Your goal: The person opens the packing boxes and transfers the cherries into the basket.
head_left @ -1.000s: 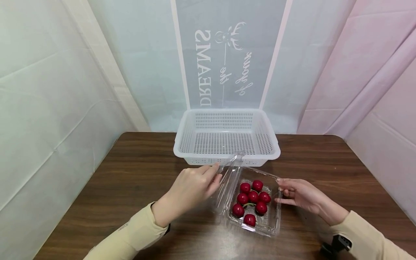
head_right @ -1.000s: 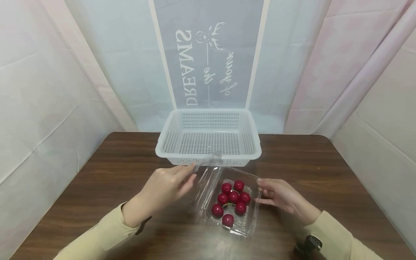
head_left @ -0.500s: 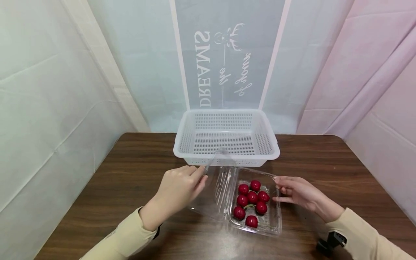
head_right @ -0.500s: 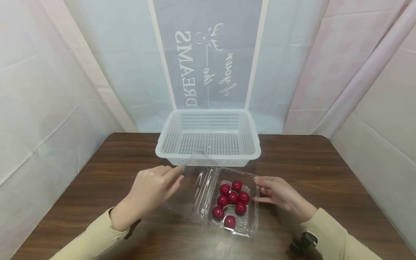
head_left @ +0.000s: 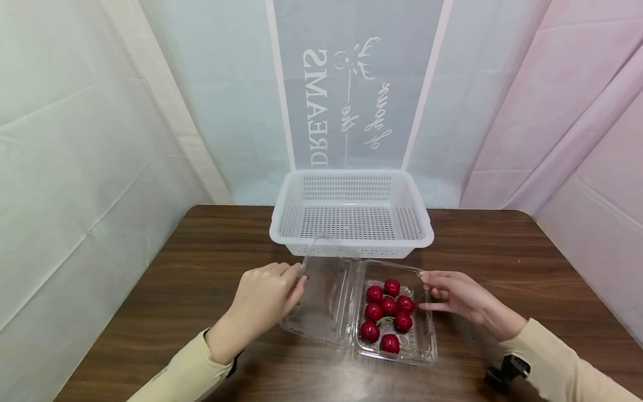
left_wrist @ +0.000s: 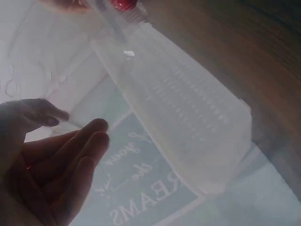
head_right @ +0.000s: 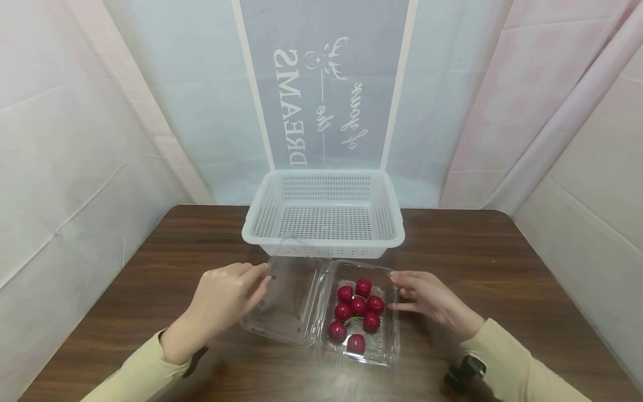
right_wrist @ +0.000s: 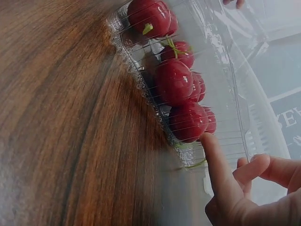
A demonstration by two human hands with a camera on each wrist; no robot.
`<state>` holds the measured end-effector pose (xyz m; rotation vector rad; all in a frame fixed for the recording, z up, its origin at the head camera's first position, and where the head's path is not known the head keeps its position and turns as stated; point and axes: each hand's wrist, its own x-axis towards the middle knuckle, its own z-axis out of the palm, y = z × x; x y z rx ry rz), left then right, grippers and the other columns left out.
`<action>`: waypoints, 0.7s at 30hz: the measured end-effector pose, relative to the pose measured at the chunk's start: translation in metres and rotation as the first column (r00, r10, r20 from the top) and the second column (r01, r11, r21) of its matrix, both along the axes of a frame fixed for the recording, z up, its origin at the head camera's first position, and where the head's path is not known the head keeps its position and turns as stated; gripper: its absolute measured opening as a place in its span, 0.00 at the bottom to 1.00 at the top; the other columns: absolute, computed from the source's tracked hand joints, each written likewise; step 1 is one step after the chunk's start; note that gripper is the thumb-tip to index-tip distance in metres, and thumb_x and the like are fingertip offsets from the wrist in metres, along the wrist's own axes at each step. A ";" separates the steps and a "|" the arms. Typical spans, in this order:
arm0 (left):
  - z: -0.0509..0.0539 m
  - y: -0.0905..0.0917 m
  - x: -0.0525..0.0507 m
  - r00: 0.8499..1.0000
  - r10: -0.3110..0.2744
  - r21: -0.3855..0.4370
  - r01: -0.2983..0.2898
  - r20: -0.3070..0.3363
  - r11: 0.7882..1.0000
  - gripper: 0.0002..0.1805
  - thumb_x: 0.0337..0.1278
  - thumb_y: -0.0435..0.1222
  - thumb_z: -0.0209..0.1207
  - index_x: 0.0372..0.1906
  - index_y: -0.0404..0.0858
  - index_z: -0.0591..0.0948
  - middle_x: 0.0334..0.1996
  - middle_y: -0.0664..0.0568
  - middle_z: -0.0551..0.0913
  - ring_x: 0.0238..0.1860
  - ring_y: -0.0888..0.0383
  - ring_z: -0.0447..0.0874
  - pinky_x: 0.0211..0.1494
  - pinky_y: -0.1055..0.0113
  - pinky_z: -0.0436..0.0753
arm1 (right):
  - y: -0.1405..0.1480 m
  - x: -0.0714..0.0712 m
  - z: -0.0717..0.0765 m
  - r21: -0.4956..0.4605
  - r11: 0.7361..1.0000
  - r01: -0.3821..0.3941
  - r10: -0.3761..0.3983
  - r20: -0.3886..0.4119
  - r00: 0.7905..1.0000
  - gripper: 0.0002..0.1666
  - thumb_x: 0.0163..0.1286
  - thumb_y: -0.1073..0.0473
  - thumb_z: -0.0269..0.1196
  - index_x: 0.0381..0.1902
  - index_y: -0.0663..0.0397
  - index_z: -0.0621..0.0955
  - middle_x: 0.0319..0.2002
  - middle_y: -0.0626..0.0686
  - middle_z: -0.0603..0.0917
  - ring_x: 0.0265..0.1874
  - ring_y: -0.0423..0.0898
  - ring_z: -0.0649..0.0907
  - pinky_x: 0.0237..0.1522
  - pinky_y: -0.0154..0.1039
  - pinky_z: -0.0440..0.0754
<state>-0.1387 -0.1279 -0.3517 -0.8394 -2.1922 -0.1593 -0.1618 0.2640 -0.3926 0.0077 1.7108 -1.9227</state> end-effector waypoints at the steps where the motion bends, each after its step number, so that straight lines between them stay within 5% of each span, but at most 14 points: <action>1: -0.001 -0.002 0.000 1.000 0.012 -0.003 -0.011 0.009 1.000 0.07 0.47 0.39 0.62 0.30 0.39 0.84 0.15 0.58 0.77 0.16 0.60 0.75 0.14 0.68 0.70 | -0.001 0.000 0.000 0.011 1.000 0.007 -0.007 0.002 1.000 0.12 0.74 0.58 0.51 0.50 0.57 0.75 0.34 0.45 0.76 0.28 0.34 0.75 0.52 0.51 0.79; 12: -0.008 -0.018 0.006 0.993 0.097 -0.021 -0.096 0.062 0.995 0.15 0.45 0.41 0.63 0.14 0.45 0.69 0.10 0.61 0.63 0.11 0.61 0.64 0.12 0.72 0.57 | -0.012 -0.004 0.001 0.041 0.999 -0.004 0.005 -0.036 0.999 0.16 0.73 0.59 0.52 0.54 0.62 0.74 0.37 0.45 0.76 0.30 0.34 0.75 0.51 0.52 0.79; 21: -0.017 -0.030 0.006 0.983 0.151 -0.059 -0.145 0.108 0.988 0.20 0.45 0.42 0.61 0.10 0.47 0.63 0.09 0.61 0.58 0.09 0.62 0.58 0.11 0.72 0.54 | -0.023 -0.009 0.001 0.088 0.996 -0.008 0.012 -0.044 0.999 0.28 0.73 0.60 0.50 0.64 0.76 0.62 0.37 0.45 0.76 0.29 0.35 0.74 0.49 0.51 0.80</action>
